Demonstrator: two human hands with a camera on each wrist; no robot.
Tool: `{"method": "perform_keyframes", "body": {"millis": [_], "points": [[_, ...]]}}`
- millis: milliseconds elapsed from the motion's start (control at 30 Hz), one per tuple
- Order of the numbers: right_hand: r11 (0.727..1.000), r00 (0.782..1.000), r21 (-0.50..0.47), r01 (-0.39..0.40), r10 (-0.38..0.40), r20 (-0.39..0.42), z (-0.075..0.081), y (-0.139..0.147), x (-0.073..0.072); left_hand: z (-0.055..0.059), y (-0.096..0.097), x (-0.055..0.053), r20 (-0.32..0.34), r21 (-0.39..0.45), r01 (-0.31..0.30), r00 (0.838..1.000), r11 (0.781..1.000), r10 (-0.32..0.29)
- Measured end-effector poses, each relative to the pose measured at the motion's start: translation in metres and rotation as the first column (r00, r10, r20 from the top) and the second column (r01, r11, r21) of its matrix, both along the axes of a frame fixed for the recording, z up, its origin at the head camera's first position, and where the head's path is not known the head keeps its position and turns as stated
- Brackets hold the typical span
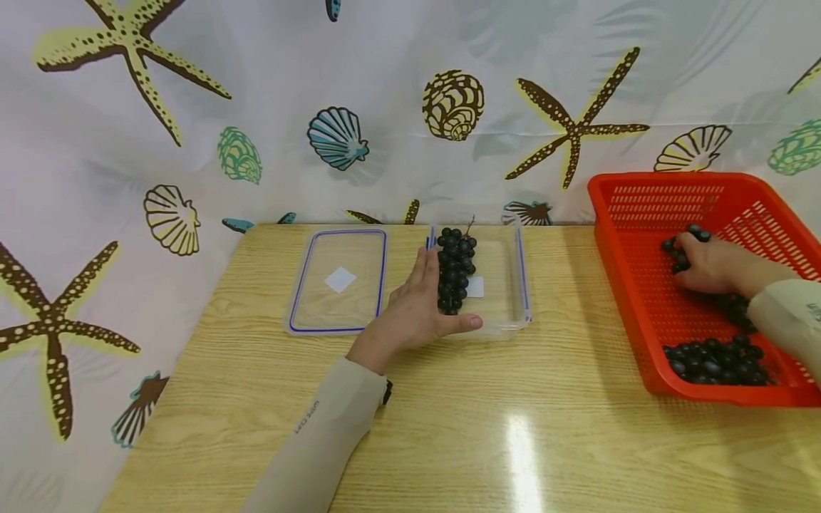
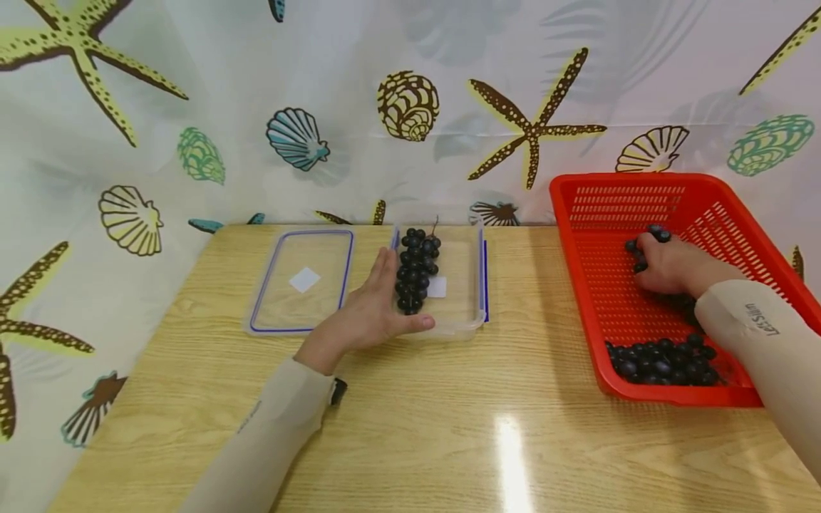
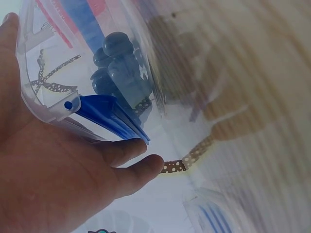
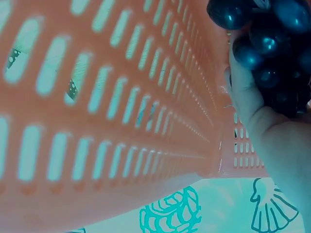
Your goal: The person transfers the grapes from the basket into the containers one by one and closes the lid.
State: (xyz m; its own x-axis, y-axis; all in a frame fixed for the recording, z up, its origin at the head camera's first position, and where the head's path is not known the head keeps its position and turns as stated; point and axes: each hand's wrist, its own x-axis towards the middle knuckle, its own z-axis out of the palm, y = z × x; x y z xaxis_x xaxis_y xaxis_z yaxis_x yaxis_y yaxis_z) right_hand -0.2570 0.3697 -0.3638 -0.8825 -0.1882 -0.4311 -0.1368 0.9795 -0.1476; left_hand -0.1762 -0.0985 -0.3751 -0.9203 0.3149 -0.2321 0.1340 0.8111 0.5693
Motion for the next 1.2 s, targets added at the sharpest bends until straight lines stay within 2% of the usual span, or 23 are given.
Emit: {"method": "perform_keyframes", "body": {"millis": [133,267,400,533,700,967,1200], "points": [[1.000,1.000,-0.008,-0.002,0.002,0.013,-0.003,0.003,0.000,0.000,0.001,0.000,-0.005,-0.004,0.002,1.000,1.000,-0.002],[0.999,0.998,-0.001,0.040,-0.040,0.039,-0.004,0.004,0.000,0.000,0.002,0.000,-0.002,-0.004,0.004,1.000,1.000,-0.004],[0.997,0.997,-0.013,0.074,-0.074,0.030,-0.003,0.006,0.000,0.001,0.001,0.000,0.001,0.005,0.009,1.000,1.000,-0.009],[0.999,0.999,-0.040,0.031,-0.032,-0.008,0.002,0.009,0.000,0.002,0.001,0.000,-0.001,0.003,0.008,1.000,1.000,-0.008],[0.999,0.998,-0.039,-0.021,0.018,-0.065,0.013,-0.003,-0.001,0.001,0.001,0.000,-0.002,-0.004,0.004,1.000,1.000,-0.004],[0.993,0.996,-0.112,0.038,-0.047,-0.076,0.037,-0.041,-0.002,0.001,0.001,0.000,-0.004,0.015,0.003,1.000,1.000,-0.003],[0.992,0.992,-0.130,0.001,-0.018,-0.129,0.058,-0.063,-0.003,0.000,-0.001,0.000,-0.011,0.017,0.002,1.000,1.000,-0.002]]}}
